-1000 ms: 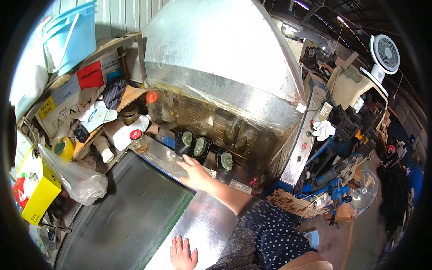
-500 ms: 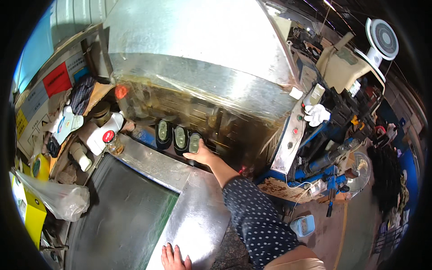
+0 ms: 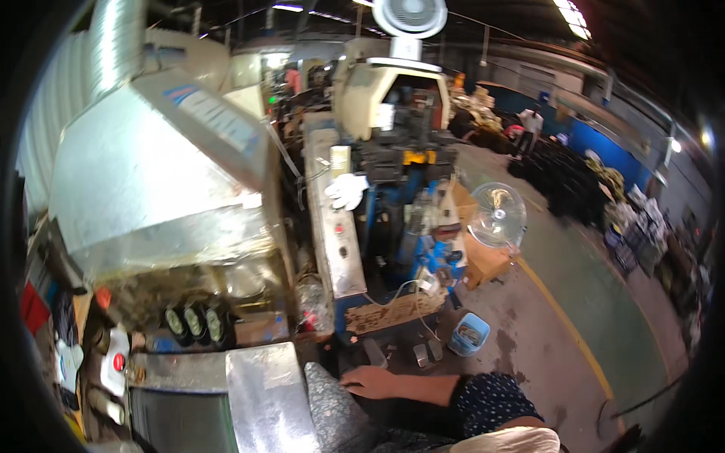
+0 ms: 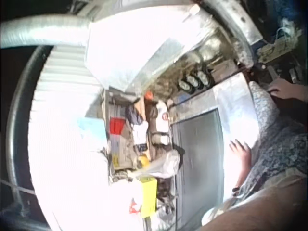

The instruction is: Operating an industrial lasting machine to shape and secure shoe uppers to the lasts.

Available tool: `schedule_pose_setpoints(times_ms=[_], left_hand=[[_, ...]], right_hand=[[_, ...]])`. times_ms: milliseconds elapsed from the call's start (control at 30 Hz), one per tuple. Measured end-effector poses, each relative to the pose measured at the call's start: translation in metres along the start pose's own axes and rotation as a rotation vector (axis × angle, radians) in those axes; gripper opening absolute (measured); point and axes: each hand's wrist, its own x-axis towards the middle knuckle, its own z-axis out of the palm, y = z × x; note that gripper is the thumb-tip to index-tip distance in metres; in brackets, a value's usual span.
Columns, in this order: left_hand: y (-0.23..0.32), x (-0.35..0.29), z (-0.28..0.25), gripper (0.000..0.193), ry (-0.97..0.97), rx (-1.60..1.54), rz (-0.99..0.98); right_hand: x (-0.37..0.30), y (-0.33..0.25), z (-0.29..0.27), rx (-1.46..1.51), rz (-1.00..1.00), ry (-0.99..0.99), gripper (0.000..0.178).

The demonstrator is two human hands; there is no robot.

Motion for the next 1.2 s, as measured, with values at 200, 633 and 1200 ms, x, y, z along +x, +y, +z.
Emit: schedule_pose_setpoints(times_ms=[200, 633, 1200], left_hand=[[0.009, -0.002, -0.005, 0.054, 0.059, 0.137, 0.136], [0.024, -0.002, -0.014, 0.055, 0.018, 0.251, 0.129], [0.057, -0.008, -0.05, 0.059, -0.145, 0.297, 0.045]], right_hand=[[-0.126, -0.012, 0.042, -0.491, -0.05, 0.151, 0.026], [-0.121, -0.001, 0.036, -0.489, -0.103, 0.022, 0.025], [-0.115, 0.007, 0.03, -0.213, -0.087, 0.054, 0.023]])
